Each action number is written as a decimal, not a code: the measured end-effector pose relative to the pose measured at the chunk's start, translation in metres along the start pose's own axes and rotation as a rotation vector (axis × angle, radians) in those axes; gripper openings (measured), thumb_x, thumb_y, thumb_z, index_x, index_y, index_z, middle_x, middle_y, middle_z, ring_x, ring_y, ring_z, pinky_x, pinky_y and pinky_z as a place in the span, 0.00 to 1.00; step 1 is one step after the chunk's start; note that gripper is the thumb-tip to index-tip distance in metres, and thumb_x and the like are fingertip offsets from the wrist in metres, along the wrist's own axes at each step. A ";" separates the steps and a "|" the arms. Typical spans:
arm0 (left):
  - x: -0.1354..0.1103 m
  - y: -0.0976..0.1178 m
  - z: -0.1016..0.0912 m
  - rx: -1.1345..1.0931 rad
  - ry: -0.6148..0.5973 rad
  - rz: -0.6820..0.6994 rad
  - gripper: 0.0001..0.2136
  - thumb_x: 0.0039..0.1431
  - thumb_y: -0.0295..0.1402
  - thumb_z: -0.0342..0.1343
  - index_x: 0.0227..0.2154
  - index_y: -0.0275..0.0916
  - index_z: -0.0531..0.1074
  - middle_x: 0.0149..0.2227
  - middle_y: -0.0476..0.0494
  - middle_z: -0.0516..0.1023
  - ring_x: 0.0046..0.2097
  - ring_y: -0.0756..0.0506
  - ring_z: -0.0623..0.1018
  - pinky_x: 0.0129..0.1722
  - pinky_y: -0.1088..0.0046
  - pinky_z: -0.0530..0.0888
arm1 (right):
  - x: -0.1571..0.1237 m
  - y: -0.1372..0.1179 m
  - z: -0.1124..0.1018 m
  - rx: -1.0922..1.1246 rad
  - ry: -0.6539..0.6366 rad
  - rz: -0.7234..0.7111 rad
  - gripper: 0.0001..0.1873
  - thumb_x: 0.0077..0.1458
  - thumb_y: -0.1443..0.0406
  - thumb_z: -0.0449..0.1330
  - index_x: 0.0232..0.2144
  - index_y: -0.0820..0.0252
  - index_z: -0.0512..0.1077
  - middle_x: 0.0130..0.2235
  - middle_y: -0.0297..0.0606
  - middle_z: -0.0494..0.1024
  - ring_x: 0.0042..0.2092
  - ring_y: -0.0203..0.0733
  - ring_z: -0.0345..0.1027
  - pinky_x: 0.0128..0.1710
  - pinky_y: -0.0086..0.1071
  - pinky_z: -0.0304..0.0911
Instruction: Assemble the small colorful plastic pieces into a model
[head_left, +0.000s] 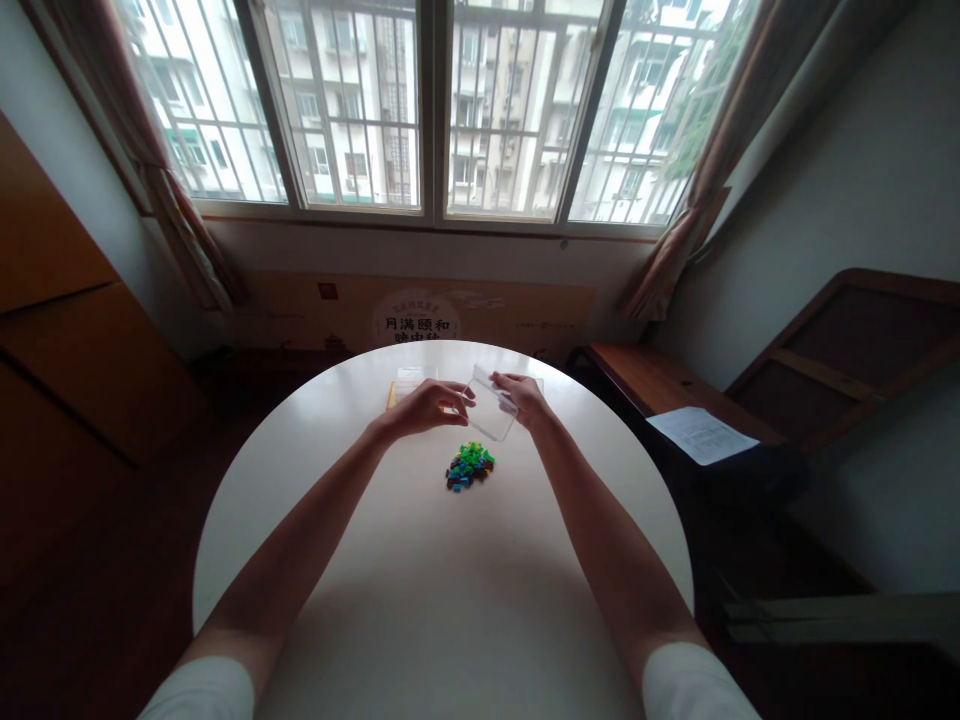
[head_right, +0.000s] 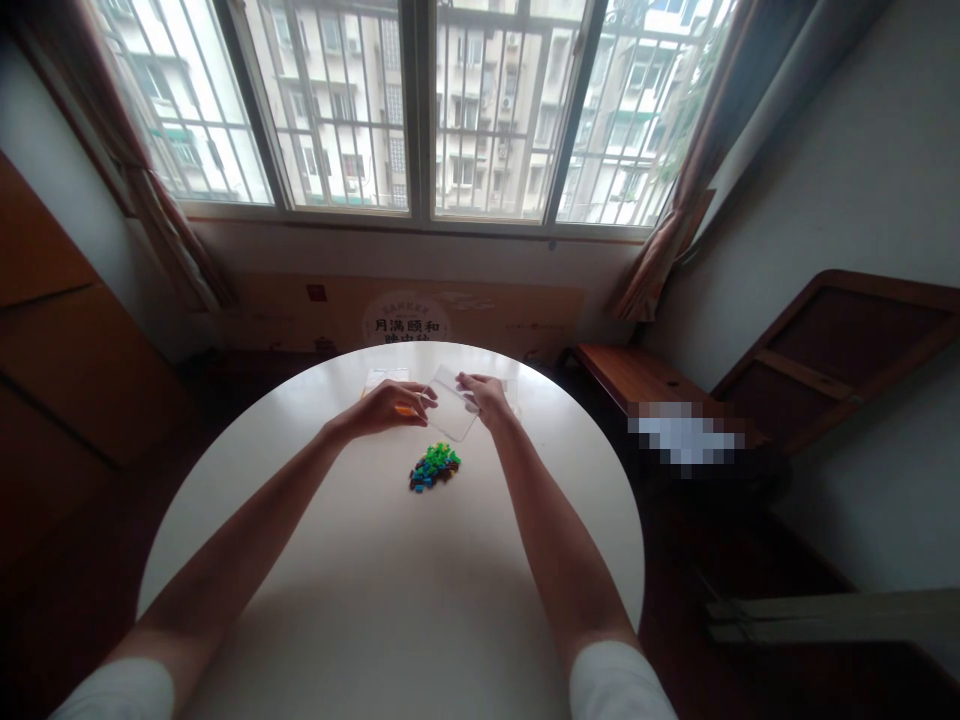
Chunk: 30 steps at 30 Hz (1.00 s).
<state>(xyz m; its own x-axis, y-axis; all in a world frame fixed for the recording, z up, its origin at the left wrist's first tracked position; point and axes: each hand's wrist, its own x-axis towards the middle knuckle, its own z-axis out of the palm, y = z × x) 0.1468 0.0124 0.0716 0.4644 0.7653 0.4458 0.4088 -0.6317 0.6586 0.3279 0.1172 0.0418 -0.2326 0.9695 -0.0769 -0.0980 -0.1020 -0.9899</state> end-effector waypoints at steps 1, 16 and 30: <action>0.000 0.000 0.000 0.010 -0.003 0.003 0.06 0.47 0.34 0.59 0.24 0.37 0.75 0.42 0.40 0.74 0.41 0.44 0.75 0.40 0.70 0.72 | 0.000 0.001 0.000 0.009 -0.032 0.020 0.10 0.44 0.63 0.62 0.25 0.67 0.72 0.22 0.38 0.73 0.16 0.28 0.57 0.13 0.23 0.52; -0.004 -0.043 0.007 0.086 0.222 -0.302 0.09 0.41 0.38 0.61 0.22 0.36 0.74 0.24 0.45 0.75 0.28 0.45 0.76 0.26 0.74 0.71 | 0.006 -0.001 -0.003 -0.524 0.284 -0.592 0.21 0.49 0.56 0.54 0.41 0.65 0.70 0.39 0.47 0.74 0.37 0.41 0.69 0.35 0.33 0.65; -0.004 -0.066 0.044 0.095 0.347 -0.267 0.19 0.48 0.40 0.57 0.44 0.39 0.68 0.42 0.40 0.73 0.39 0.43 0.76 0.36 0.67 0.73 | 0.014 0.032 -0.011 -0.942 0.156 -0.313 0.11 0.52 0.64 0.53 0.29 0.63 0.74 0.27 0.40 0.77 0.24 0.35 0.70 0.28 0.27 0.63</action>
<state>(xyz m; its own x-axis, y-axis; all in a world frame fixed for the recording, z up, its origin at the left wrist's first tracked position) 0.1527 0.0452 -0.0007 0.0483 0.8890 0.4554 0.5567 -0.4025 0.7267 0.3323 0.1305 0.0078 -0.1918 0.9476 0.2554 0.6882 0.3153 -0.6535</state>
